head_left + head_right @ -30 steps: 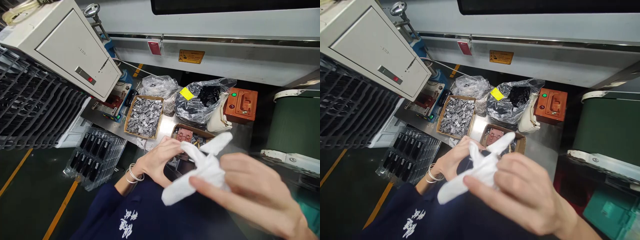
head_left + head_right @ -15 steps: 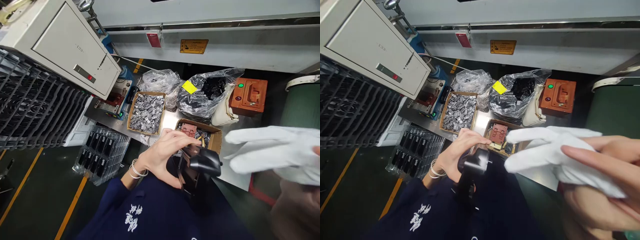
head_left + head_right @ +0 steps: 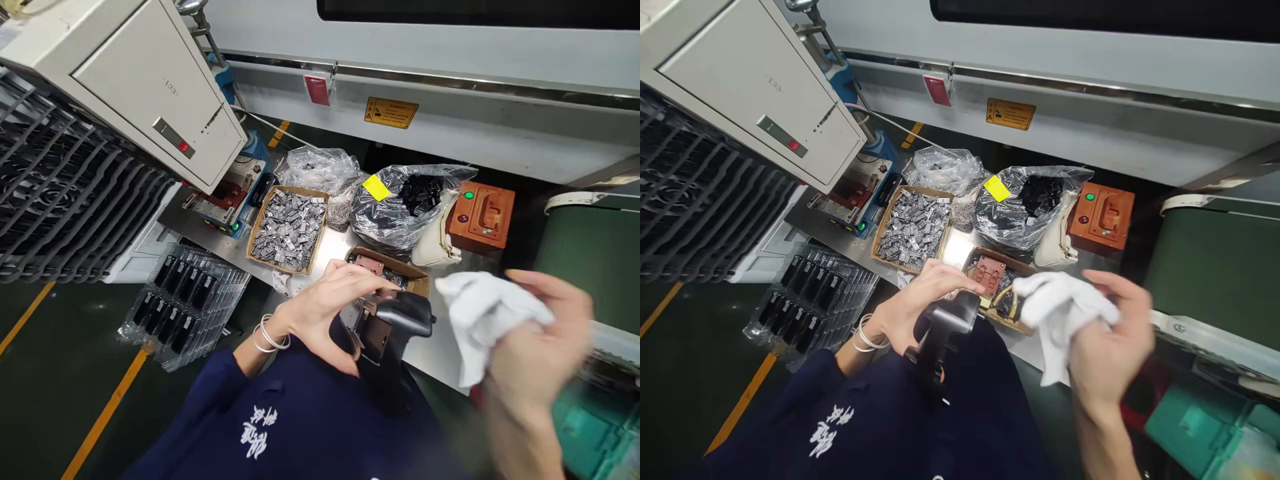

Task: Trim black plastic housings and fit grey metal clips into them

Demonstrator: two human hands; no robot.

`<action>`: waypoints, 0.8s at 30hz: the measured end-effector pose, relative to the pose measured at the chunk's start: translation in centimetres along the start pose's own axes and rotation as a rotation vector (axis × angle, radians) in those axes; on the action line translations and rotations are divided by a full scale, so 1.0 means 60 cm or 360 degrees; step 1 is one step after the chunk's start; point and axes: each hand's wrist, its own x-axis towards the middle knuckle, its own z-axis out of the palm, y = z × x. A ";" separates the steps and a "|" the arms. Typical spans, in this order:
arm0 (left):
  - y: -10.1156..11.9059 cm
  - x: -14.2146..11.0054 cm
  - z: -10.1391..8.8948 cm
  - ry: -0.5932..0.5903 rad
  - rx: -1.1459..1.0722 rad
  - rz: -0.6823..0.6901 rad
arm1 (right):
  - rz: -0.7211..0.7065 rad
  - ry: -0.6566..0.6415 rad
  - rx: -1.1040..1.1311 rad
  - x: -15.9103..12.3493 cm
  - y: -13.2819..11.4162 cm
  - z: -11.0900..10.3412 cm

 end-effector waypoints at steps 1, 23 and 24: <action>-0.002 -0.002 0.002 0.0017 -0.0010 -0.0008 | 0.0219 -0.0099 0.0041 -0.012 0.011 0.018; -0.031 -0.002 0.031 -0.0711 -0.0164 -0.0191 | 0.0549 -0.0090 0.0484 -0.039 -0.038 0.080; -0.033 0.000 0.032 -0.0707 -0.0162 -0.0178 | 0.0504 -0.0139 0.0469 -0.040 -0.040 0.080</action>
